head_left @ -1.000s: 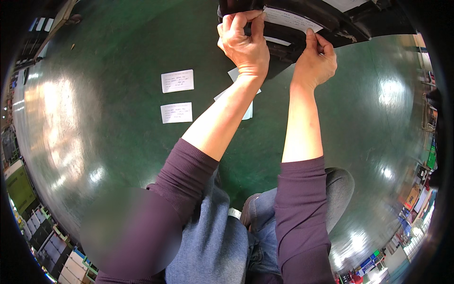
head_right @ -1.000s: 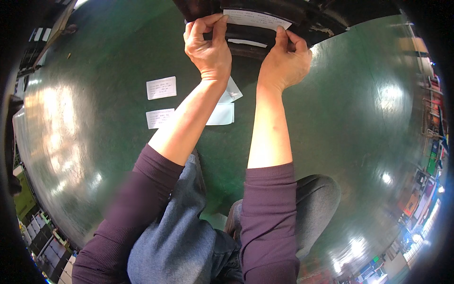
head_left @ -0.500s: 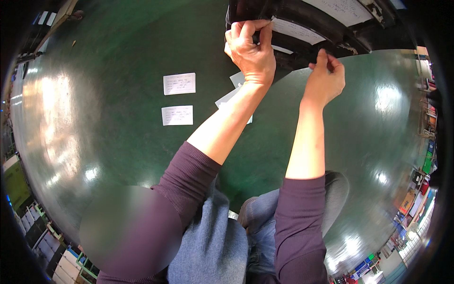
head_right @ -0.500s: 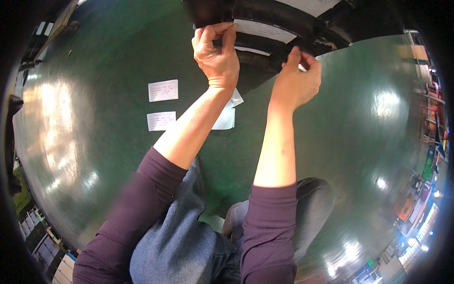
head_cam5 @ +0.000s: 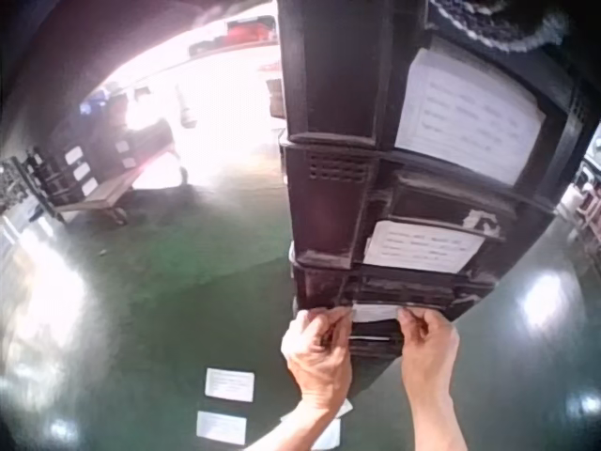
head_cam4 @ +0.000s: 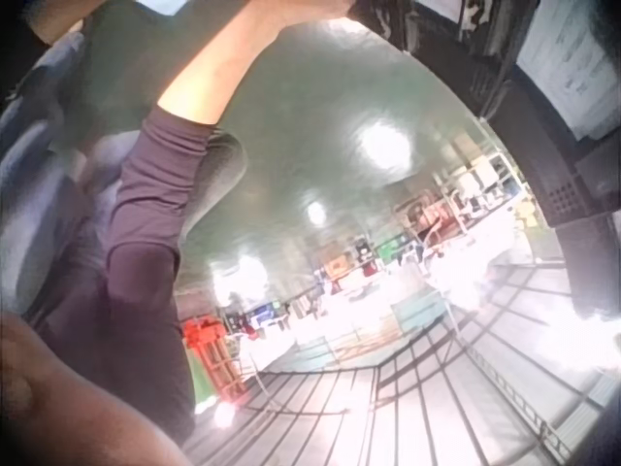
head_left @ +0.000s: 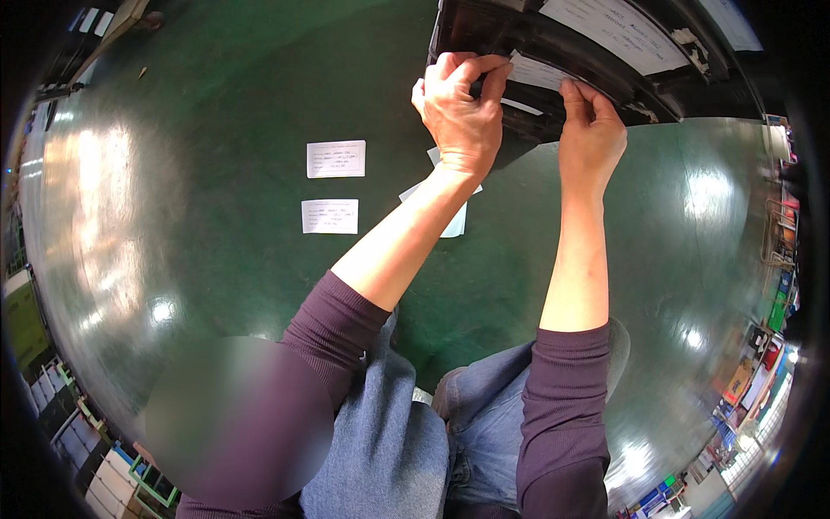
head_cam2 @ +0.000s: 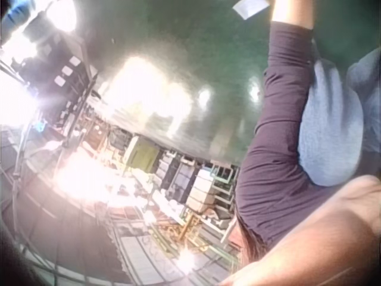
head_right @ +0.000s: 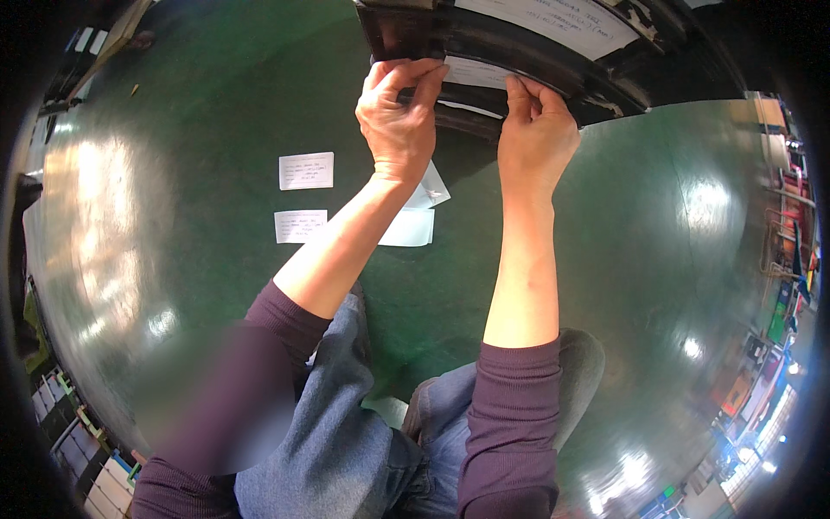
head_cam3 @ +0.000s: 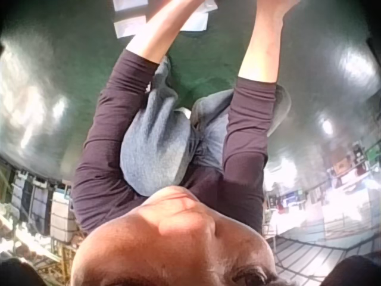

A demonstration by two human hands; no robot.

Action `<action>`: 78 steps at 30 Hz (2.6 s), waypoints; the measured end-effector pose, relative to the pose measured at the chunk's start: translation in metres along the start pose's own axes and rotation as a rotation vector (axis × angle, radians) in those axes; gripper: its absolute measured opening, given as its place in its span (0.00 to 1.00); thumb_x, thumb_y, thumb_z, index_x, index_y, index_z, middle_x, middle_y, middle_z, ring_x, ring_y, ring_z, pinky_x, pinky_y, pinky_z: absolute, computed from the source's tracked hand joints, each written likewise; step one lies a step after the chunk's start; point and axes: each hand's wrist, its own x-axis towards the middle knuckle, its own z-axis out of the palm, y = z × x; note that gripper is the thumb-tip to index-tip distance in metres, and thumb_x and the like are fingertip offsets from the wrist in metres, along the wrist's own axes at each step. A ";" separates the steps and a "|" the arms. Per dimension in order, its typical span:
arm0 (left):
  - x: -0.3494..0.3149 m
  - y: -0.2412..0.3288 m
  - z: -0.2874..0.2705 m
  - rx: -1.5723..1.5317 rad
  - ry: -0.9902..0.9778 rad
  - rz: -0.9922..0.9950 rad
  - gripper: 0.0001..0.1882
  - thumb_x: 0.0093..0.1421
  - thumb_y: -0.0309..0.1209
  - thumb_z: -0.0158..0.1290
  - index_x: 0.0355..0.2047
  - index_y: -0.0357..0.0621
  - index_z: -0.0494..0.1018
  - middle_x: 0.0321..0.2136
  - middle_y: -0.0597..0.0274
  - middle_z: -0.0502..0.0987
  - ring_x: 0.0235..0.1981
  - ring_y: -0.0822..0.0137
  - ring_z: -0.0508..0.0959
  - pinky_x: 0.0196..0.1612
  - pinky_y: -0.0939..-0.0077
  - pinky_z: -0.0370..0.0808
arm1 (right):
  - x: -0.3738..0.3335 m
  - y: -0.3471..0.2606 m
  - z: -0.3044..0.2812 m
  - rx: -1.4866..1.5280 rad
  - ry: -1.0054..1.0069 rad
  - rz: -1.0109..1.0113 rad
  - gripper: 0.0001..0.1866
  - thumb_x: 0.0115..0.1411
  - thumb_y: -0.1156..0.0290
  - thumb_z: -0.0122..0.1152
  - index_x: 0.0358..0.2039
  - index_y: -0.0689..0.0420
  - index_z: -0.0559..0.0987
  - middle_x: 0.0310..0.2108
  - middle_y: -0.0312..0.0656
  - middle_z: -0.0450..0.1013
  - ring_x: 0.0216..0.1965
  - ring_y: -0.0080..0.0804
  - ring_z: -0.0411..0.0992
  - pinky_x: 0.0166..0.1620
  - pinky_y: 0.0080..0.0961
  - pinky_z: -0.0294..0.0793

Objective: The person sits on the floor and repeatedly picks up small paper slips, folds them, and places them into compartments of stacked black plastic crates. The person also moves a crate and gathers remaining papers into a cardboard box.

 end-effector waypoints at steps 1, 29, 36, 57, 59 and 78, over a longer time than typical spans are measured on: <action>0.000 0.002 -0.001 0.012 0.004 -0.003 0.04 0.53 0.27 0.61 0.30 0.46 0.81 0.31 0.63 0.77 0.32 0.65 0.77 0.38 0.74 0.72 | -0.001 0.000 0.001 -0.005 0.015 -0.005 0.13 0.58 0.64 0.64 0.34 0.63 0.82 0.30 0.46 0.80 0.31 0.32 0.78 0.38 0.26 0.75; 0.024 -0.079 -0.206 0.017 -0.004 -0.409 0.16 0.63 0.20 0.44 0.48 0.44 0.75 0.40 0.62 0.78 0.40 0.75 0.77 0.47 0.81 0.72 | -0.005 0.010 -0.001 -0.415 0.116 -0.125 0.08 0.57 0.62 0.61 0.32 0.49 0.83 0.32 0.45 0.78 0.33 0.46 0.76 0.37 0.39 0.75; 0.008 -0.119 -0.228 0.104 -0.008 -0.451 0.14 0.63 0.22 0.45 0.47 0.44 0.76 0.38 0.65 0.79 0.38 0.75 0.77 0.45 0.81 0.72 | -0.025 -0.020 0.057 -0.227 0.026 -0.340 0.06 0.56 0.64 0.60 0.31 0.49 0.82 0.32 0.38 0.78 0.36 0.43 0.76 0.40 0.36 0.75; -0.004 -0.196 -0.210 0.822 -0.349 -0.571 0.22 0.51 0.41 0.62 0.44 0.45 0.74 0.39 0.59 0.79 0.41 0.59 0.79 0.44 0.64 0.74 | -0.092 0.021 -0.019 -0.383 -0.230 -0.055 0.16 0.59 0.70 0.58 0.49 0.55 0.74 0.48 0.43 0.68 0.38 0.34 0.73 0.40 0.32 0.73; -0.001 -0.199 -0.206 0.839 -0.335 -0.587 0.18 0.51 0.40 0.61 0.41 0.47 0.75 0.37 0.61 0.79 0.40 0.60 0.79 0.43 0.64 0.74 | -0.100 0.024 -0.020 -0.349 -0.262 -0.049 0.16 0.59 0.71 0.58 0.48 0.55 0.74 0.49 0.43 0.68 0.40 0.36 0.73 0.42 0.33 0.74; 0.001 -0.205 -0.209 0.827 -0.279 -0.498 0.15 0.55 0.40 0.57 0.41 0.49 0.75 0.35 0.63 0.79 0.39 0.59 0.79 0.43 0.61 0.73 | -0.125 0.013 -0.020 -0.242 -0.400 0.021 0.11 0.56 0.75 0.59 0.41 0.55 0.78 0.43 0.41 0.71 0.44 0.41 0.73 0.43 0.33 0.74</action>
